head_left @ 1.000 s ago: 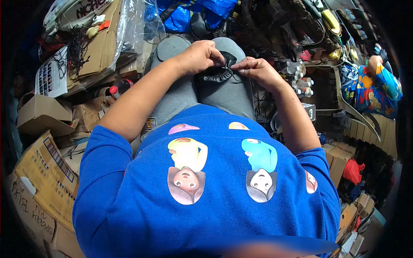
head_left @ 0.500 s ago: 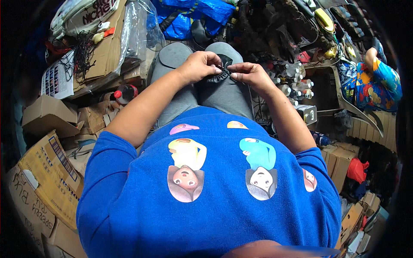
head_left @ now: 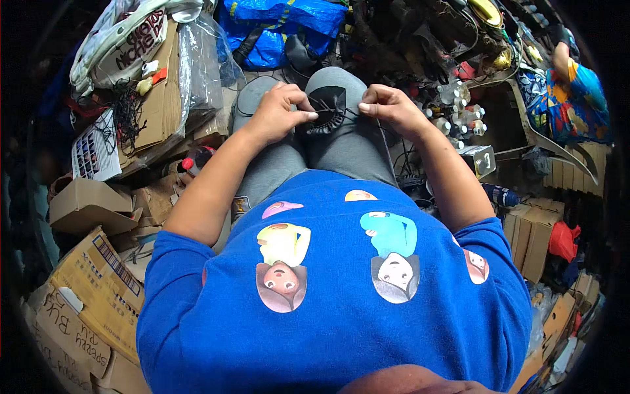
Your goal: Hand-stitching or lacing a black leather shoe upper component.
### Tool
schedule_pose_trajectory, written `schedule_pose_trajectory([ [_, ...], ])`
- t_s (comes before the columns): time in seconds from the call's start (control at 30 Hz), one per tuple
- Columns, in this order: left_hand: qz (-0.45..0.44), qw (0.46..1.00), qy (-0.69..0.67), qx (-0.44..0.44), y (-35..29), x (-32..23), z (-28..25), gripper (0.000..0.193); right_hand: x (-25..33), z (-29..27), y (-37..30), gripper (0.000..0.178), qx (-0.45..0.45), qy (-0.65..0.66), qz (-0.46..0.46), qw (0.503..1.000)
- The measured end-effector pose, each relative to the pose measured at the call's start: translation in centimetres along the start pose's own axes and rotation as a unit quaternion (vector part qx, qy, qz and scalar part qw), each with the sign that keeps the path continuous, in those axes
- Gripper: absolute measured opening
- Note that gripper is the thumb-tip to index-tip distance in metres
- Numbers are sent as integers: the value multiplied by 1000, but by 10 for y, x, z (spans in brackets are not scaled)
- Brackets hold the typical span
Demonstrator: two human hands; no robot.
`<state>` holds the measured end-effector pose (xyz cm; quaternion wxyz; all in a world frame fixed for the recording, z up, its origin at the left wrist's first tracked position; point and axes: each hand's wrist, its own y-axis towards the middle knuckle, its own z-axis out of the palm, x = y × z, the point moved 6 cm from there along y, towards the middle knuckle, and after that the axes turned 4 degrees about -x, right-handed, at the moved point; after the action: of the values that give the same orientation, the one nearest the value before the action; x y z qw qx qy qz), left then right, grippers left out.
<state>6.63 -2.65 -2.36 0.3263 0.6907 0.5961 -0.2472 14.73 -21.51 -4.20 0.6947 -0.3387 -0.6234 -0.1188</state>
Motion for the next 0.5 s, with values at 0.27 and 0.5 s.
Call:
schedule_pose_trajectory([
  [0.27,-37,994,0,107,10,-21,11,16,-6,-5,-18,16,-40,-184,-59,980],
  [0.5,7,989,9,146,15,-27,14,14,48,-53,-29,20,-146,-245,-147,947],
])
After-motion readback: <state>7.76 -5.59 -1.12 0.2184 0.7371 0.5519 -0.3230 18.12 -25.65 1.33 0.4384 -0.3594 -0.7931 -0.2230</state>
